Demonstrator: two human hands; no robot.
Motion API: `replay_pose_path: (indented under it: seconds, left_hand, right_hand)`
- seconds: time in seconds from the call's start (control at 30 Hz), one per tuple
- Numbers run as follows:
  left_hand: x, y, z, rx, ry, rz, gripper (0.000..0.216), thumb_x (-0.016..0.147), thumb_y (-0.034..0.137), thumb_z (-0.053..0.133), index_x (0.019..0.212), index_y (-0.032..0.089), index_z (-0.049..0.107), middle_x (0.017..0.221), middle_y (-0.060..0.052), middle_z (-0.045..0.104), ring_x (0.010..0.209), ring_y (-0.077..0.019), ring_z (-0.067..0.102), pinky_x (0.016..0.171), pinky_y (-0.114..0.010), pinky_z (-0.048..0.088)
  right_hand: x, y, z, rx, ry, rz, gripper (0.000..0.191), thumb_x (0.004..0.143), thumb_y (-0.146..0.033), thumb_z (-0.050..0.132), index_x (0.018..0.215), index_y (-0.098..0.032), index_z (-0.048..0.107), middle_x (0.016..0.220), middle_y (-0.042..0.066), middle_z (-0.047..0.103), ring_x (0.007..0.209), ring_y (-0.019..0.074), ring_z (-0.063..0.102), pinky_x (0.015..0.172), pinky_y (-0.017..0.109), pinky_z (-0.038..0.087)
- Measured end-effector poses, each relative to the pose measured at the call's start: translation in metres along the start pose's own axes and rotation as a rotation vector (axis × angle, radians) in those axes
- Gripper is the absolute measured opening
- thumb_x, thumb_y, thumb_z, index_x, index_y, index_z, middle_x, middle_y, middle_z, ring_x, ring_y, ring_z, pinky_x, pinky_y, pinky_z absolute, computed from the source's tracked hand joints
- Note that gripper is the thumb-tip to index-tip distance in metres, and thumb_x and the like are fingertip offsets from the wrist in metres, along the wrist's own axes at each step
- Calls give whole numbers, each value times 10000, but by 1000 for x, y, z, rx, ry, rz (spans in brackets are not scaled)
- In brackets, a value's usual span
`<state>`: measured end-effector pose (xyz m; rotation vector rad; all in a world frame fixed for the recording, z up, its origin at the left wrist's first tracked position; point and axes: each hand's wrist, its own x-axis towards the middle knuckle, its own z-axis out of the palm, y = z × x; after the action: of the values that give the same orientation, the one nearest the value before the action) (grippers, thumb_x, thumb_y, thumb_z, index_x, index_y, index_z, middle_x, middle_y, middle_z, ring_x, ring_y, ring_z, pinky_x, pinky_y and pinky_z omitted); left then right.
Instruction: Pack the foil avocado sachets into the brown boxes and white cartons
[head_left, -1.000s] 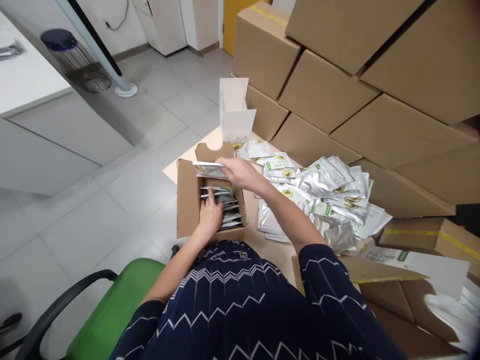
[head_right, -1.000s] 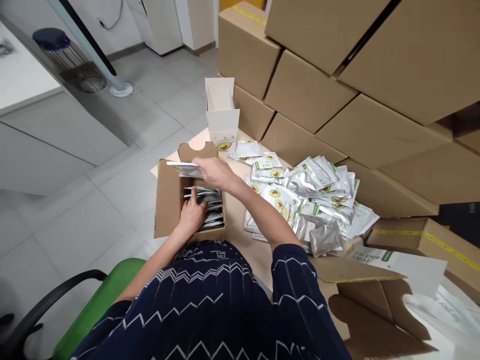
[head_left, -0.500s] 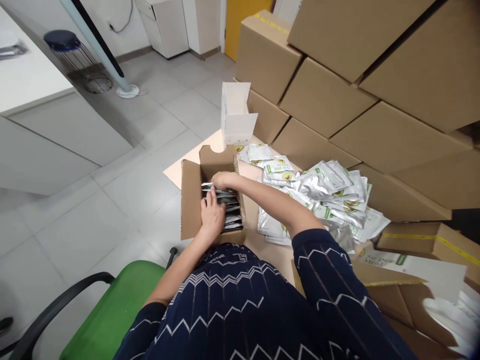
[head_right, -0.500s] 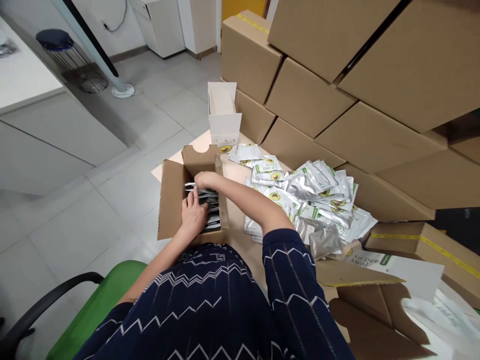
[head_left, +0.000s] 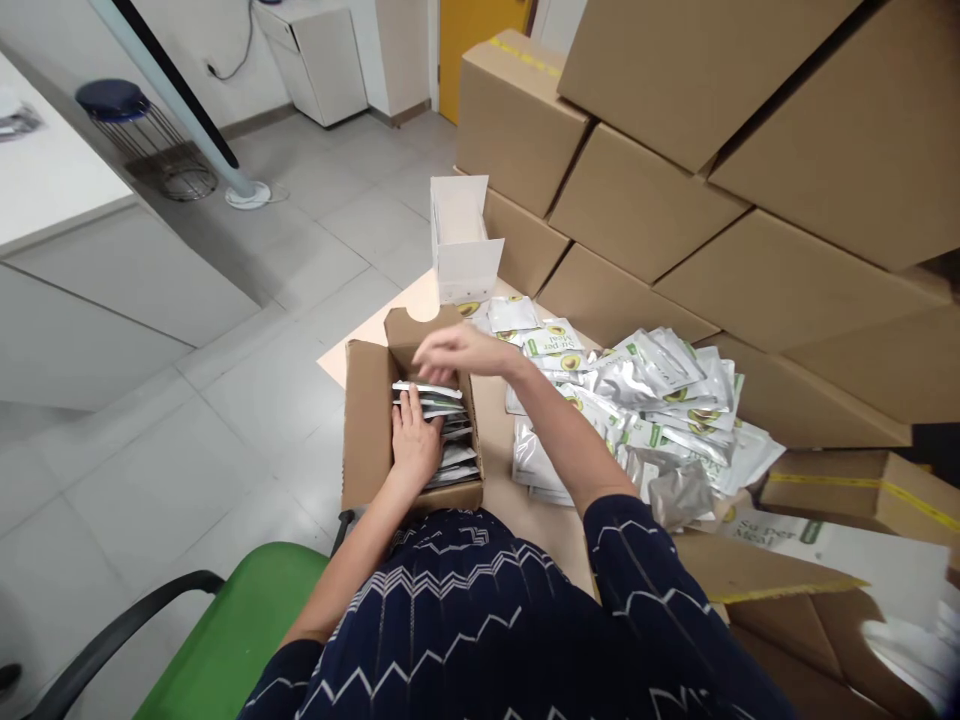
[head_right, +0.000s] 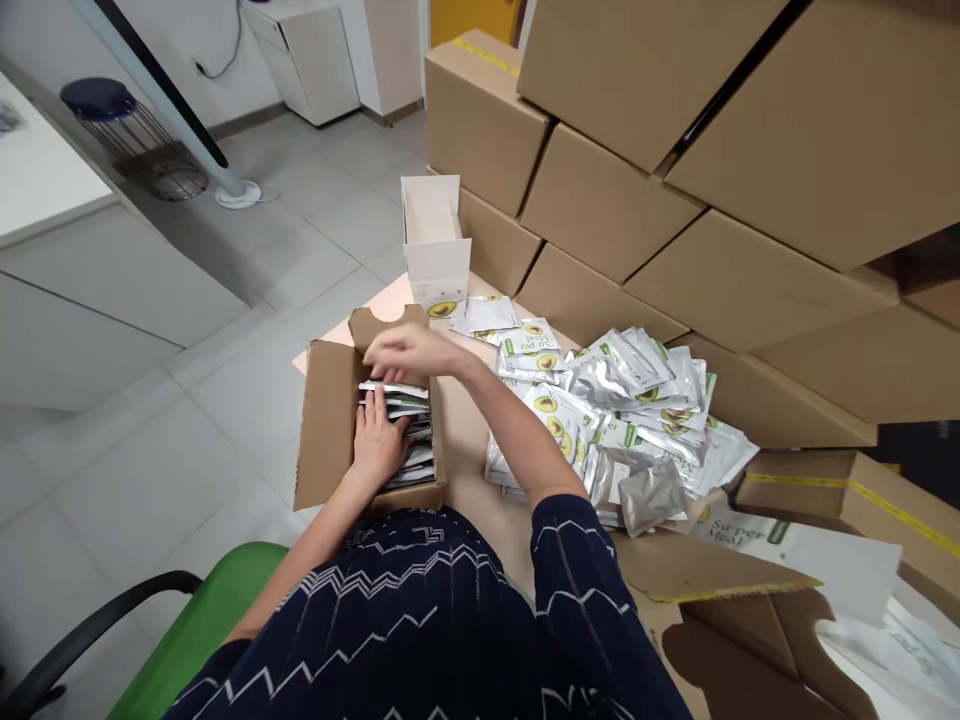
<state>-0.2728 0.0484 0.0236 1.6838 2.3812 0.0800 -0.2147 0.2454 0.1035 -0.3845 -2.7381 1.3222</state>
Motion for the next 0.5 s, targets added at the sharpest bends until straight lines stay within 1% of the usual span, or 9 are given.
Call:
replay_pose_path:
  seconds: [0.03,0.1,0.13,0.17,0.2,0.27,0.37,0.43,0.5]
  left_hand:
    - [-1,0,1,-6,5,5,296,846,273,670,1123,181,720,1655,-150,186,1505,-428,189,1175,-594,268]
    - [-2,-1,2,-15,13,16,261,850,256,663,1092,183,726,1659,-144,169,1505,-426,192,1174,-601,269]
    - [-3,-1,3,-16,17,21,247,848,251,663,1077,186,729,1661,-138,165,1505,-426,192,1174,-606,268]
    - [-3,-2,3,-16,20,25,237,845,251,669,1066,189,731,1661,-133,166,1505,-427,194,1173,-609,270]
    - [-3,-2,4,-15,21,25,232,840,253,677,1056,191,734,1660,-132,169,1503,-429,197,1172,-610,272]
    - [-3,-2,4,-10,19,20,232,832,265,693,1048,192,738,1656,-141,183,1498,-432,211,1170,-603,282]
    - [-3,-2,5,1,25,13,231,839,267,688,1052,198,744,1647,-154,206,1493,-428,232,1166,-598,294]
    - [-3,-2,5,8,34,11,230,839,267,689,1051,199,748,1642,-164,214,1492,-426,237,1167,-597,294]
    - [-3,-2,5,12,33,3,230,834,274,698,1046,206,751,1638,-163,226,1489,-421,249,1167,-592,300]
  right_hand:
    - [-7,17,-11,33,176,33,344,994,-366,443,1134,-166,686,943,59,740,766,116,671,702,224,523]
    - [-18,61,-27,-45,485,239,387,1010,-379,394,1194,-148,645,981,94,721,809,147,674,710,255,536]
    - [-20,85,-31,-123,579,379,395,1006,-365,404,1231,-128,625,1037,127,709,890,180,674,766,291,541]
    - [-21,109,-31,-213,606,532,410,991,-344,436,1285,-108,596,1116,166,687,993,223,660,841,340,533]
    - [-21,132,-29,-296,564,664,454,963,-321,493,1352,-95,553,1226,207,642,1105,273,624,916,393,509]
    - [-17,169,-18,-454,403,813,597,910,-244,557,1482,-126,435,1487,237,446,1333,356,459,1050,493,412]
    - [-6,204,-1,-619,215,848,711,896,-111,476,1574,-200,283,1657,154,164,1493,376,185,1150,568,238]
    - [2,217,3,-676,149,865,731,898,-67,411,1593,-205,231,1667,146,132,1505,367,153,1154,583,194]
    - [8,224,3,-711,100,872,694,914,-75,371,1587,-200,257,1643,186,196,1473,371,241,1118,591,232]
